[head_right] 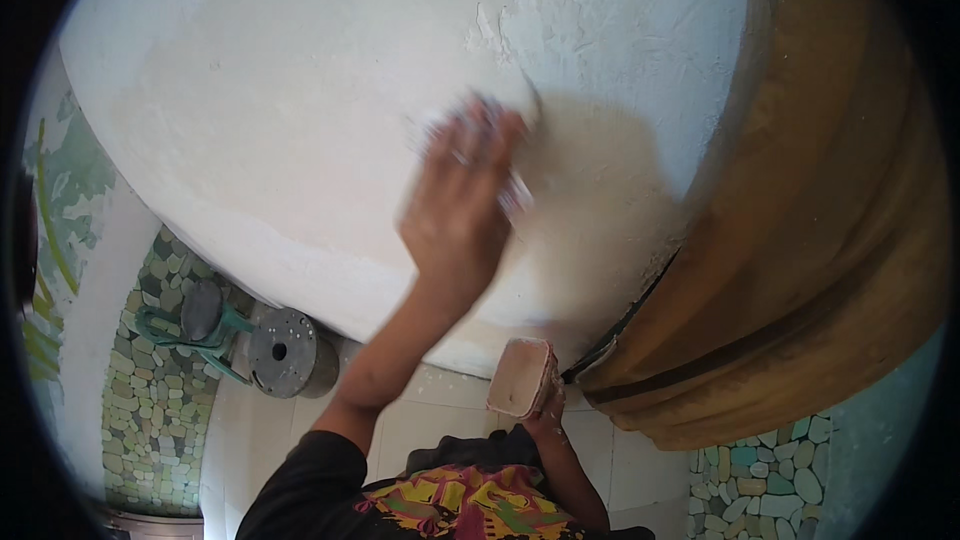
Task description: Applying and smoothing plaster or joint compound on a wall using a putty knife and a container of material.
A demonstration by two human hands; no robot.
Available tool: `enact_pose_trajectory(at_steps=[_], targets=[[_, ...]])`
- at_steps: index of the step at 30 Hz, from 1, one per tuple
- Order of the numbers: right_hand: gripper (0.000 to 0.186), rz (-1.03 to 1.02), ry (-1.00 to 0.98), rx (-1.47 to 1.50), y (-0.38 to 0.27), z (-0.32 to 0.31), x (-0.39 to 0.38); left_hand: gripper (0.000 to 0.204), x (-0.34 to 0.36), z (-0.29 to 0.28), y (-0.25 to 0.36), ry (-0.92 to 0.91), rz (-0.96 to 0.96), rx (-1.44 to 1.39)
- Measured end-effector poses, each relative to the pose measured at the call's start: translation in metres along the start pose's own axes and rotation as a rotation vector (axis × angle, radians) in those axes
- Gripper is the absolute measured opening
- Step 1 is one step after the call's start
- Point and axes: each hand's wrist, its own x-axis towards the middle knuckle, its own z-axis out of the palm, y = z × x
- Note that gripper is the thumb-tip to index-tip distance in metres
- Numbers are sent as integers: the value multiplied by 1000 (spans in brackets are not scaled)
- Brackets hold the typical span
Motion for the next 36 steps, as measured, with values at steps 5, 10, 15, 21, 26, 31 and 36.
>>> enact_pose_trajectory(at_steps=[5, 10, 15, 21, 26, 31, 36], targets=[[60, -37, 130, -50, -2, 1, 1, 61, -58, -17, 23, -365, 9, -319], [56, 29, 11, 27, -4, 11, -6, 59, -8, -42, -20, 78, -2, -190], [56, 74, 57, 96, -1, 14, -13, 68, -57, 3, -23, -120, 28, -132], [55, 94, -5, 156, -7, 17, -14, 58, -118, -20, 13, -472, -79, -330], [56, 84, -21, 167, -2, 14, -19, 54, -40, -23, -15, 138, -42, -285], [57, 58, -31, 68, 6, 11, -29, 76, -53, 4, -18, -88, -28, -169], [56, 51, 29, 92, 1, 8, -33, 68, -91, -24, 1, -320, -135, -374]])
